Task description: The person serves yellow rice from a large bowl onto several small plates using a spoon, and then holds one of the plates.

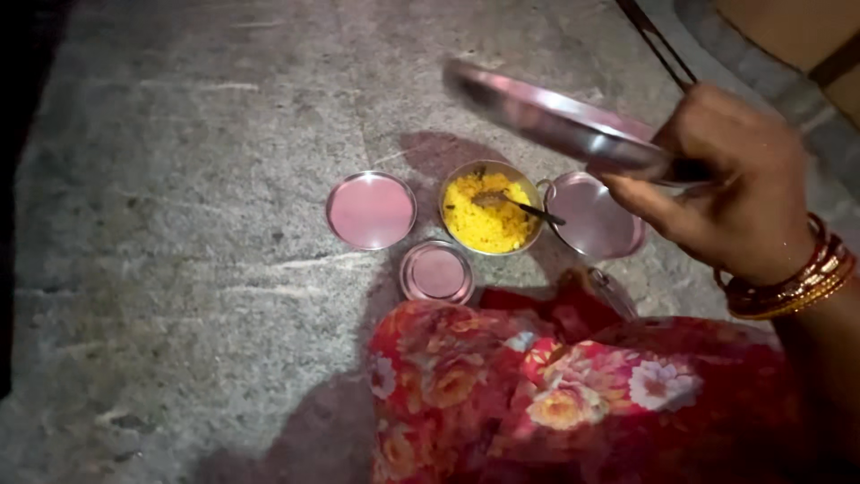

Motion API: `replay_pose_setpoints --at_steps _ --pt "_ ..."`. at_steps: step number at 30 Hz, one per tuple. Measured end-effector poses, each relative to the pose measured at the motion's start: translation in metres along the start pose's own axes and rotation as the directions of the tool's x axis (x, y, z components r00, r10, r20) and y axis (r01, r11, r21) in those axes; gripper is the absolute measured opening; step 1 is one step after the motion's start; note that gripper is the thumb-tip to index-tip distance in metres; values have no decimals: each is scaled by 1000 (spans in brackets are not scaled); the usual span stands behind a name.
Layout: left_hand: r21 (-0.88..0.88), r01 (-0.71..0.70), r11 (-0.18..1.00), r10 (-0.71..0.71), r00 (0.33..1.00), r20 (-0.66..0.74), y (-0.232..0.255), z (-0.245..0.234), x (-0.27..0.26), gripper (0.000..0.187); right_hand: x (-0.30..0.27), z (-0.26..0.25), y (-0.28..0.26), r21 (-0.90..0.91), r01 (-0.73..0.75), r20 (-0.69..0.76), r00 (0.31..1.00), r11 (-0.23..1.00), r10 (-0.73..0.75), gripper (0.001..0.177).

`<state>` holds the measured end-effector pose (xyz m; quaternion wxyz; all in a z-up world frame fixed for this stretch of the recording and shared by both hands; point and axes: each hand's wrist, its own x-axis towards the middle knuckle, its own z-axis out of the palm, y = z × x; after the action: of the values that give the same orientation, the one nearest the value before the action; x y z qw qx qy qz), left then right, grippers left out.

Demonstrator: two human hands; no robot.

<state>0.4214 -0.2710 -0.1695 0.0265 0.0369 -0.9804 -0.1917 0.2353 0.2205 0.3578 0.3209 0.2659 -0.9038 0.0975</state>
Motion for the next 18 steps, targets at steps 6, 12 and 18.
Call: replay_pose_setpoints --at_steps 6,12,18 --pt "9 -116 993 116 992 41 -16 -9 -7 43 5 9 -35 -68 96 157 984 993 -85 25" --pt "-12 -193 981 194 980 54 13 25 -11 43 -6 45 -27 -212 306 276 930 928 -244 16" --pt "-34 -230 973 231 973 4 55 55 -16 42 -28 85 -6 13 242 196 951 970 -240 20"
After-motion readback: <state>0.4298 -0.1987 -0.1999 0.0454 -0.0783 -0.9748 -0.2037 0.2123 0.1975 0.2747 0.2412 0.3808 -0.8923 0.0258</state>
